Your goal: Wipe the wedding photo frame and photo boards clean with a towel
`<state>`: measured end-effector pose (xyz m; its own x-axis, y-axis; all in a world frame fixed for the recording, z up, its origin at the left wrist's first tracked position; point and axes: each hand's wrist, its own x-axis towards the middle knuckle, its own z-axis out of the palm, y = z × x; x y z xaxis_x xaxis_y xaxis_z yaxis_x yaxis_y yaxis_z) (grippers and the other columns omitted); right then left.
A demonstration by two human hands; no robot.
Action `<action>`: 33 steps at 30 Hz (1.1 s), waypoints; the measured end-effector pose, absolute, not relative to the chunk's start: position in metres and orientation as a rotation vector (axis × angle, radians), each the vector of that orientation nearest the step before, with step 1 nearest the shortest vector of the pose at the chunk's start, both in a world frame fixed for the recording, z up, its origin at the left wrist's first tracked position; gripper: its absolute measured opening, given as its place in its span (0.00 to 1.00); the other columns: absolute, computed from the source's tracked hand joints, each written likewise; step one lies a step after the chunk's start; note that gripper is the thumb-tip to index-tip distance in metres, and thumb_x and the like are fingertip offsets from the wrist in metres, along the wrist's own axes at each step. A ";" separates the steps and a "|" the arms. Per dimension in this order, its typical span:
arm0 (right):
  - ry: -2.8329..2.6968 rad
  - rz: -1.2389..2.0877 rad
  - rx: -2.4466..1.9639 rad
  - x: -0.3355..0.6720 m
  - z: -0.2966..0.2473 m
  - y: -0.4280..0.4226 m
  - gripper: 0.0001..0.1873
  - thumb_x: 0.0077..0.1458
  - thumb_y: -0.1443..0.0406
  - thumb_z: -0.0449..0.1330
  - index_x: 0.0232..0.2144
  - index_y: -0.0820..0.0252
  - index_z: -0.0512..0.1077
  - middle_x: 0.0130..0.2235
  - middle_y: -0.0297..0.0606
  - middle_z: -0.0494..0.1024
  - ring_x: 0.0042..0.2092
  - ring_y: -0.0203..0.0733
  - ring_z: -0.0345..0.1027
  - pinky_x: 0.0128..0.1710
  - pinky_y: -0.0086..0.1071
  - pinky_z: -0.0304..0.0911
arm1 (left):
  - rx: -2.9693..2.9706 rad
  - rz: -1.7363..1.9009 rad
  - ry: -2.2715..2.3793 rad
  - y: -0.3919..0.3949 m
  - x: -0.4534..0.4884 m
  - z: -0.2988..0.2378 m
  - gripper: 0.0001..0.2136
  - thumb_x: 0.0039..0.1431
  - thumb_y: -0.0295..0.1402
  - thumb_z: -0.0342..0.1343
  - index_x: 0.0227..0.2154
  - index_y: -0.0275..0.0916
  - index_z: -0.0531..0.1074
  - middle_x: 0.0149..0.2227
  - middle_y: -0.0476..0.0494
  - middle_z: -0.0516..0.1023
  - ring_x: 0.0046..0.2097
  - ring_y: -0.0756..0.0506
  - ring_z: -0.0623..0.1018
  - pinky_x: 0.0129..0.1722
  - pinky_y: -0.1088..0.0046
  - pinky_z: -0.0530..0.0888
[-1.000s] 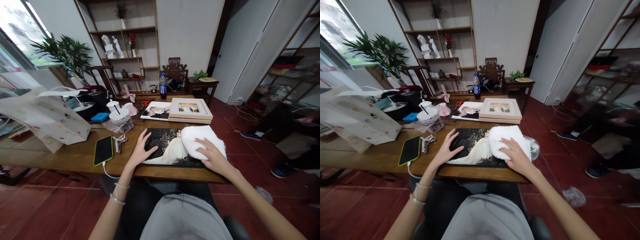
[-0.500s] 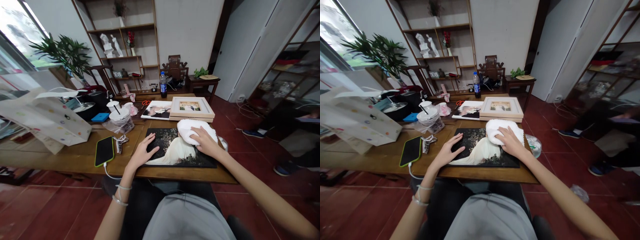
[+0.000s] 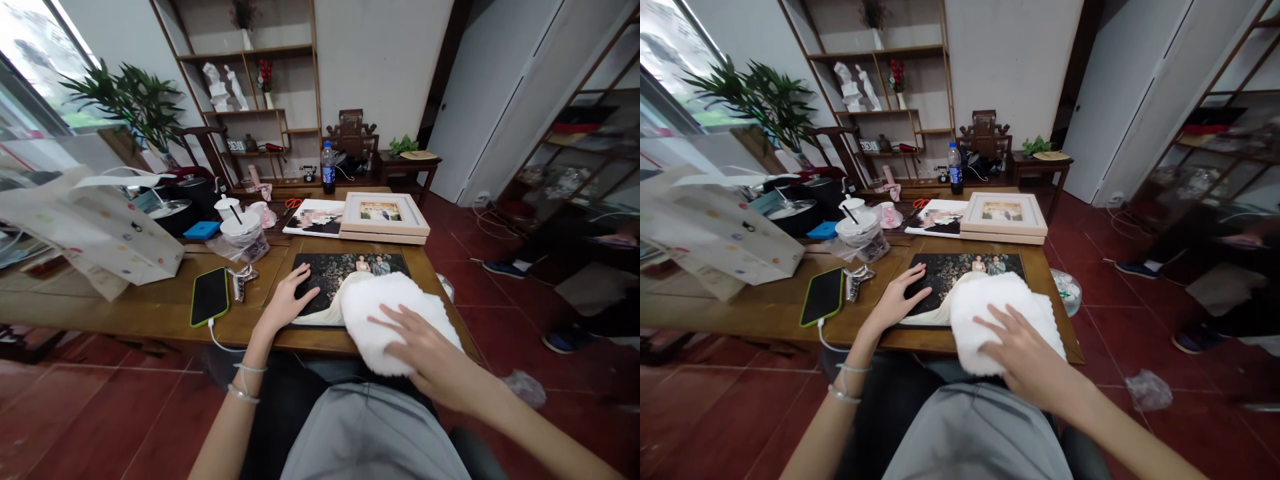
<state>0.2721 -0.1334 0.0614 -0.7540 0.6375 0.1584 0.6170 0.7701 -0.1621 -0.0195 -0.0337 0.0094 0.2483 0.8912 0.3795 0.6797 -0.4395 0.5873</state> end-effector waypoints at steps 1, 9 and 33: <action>-2.768 0.191 -0.964 0.271 0.065 -0.142 0.27 0.34 0.79 0.50 0.38 0.56 0.71 0.61 0.37 0.58 0.63 0.51 0.41 0.60 0.53 0.43 | 2.221 0.990 1.448 -0.033 -0.020 0.009 0.22 0.56 0.43 0.52 0.50 0.35 0.68 0.58 0.38 0.64 0.59 0.42 0.64 0.59 0.62 0.59; -2.569 0.117 -1.124 0.295 0.051 -0.069 0.27 0.37 0.76 0.50 0.43 0.58 0.70 0.60 0.45 0.59 0.61 0.50 0.49 0.58 0.50 0.48 | 2.238 0.973 1.416 -0.030 -0.022 0.007 0.21 0.55 0.43 0.52 0.49 0.37 0.69 0.58 0.37 0.63 0.60 0.41 0.63 0.60 0.60 0.58; -2.844 0.264 -0.851 0.249 0.064 -0.121 0.27 0.36 0.76 0.52 0.42 0.57 0.71 0.60 0.40 0.59 0.64 0.48 0.40 0.61 0.48 0.39 | 2.216 1.019 1.427 -0.030 -0.021 0.010 0.21 0.55 0.43 0.53 0.48 0.36 0.70 0.57 0.40 0.66 0.58 0.42 0.66 0.58 0.62 0.61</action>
